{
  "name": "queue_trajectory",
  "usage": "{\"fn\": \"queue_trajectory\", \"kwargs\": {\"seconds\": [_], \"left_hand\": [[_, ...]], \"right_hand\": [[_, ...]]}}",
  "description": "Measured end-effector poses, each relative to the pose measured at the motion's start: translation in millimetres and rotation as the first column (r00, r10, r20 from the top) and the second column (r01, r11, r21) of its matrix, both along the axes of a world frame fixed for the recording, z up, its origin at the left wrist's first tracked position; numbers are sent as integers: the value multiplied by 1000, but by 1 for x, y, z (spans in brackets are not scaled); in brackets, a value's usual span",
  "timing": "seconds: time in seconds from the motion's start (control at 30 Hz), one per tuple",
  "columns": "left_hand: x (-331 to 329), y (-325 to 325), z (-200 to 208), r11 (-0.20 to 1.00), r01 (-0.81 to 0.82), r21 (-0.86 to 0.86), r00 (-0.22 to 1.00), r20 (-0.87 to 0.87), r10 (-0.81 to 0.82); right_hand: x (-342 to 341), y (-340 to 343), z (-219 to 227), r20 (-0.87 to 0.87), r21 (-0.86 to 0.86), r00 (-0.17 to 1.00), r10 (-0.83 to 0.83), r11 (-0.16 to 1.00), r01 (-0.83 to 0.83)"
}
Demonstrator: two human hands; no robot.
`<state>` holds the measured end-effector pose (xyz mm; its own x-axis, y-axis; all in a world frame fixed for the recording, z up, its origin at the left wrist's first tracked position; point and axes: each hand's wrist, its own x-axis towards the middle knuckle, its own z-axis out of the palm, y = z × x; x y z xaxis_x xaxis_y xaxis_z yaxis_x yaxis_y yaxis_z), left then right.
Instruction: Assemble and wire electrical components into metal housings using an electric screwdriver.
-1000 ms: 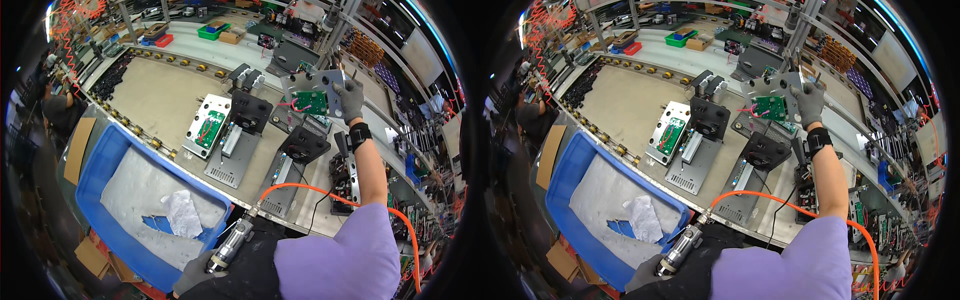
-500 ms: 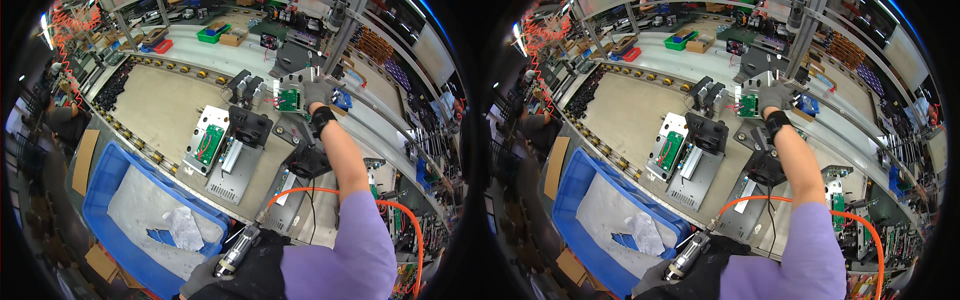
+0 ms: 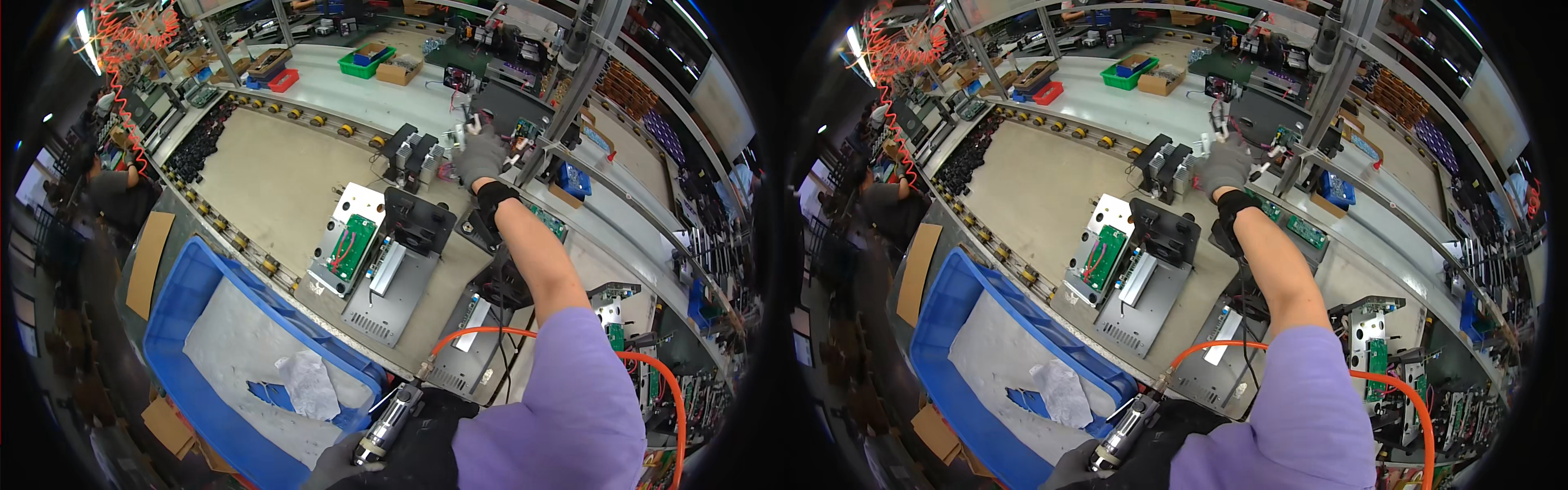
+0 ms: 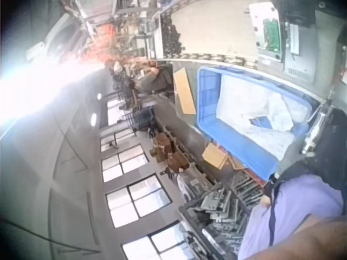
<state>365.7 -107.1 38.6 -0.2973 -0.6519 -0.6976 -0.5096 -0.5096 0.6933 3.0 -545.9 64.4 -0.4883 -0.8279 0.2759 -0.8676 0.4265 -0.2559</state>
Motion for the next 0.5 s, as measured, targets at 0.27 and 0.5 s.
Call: {"fn": "queue_trajectory", "kwargs": {"seconds": [0.27,0.5], "left_hand": [[-15,-4,23,999,-36,27,997,-62,38],[-5,7,15,985,-172,24,975,-137,174]], "right_hand": [[43,8,-2,147,315,920,364,864,-393],[73,-14,9,222,374,883,414,800,-470]]}}
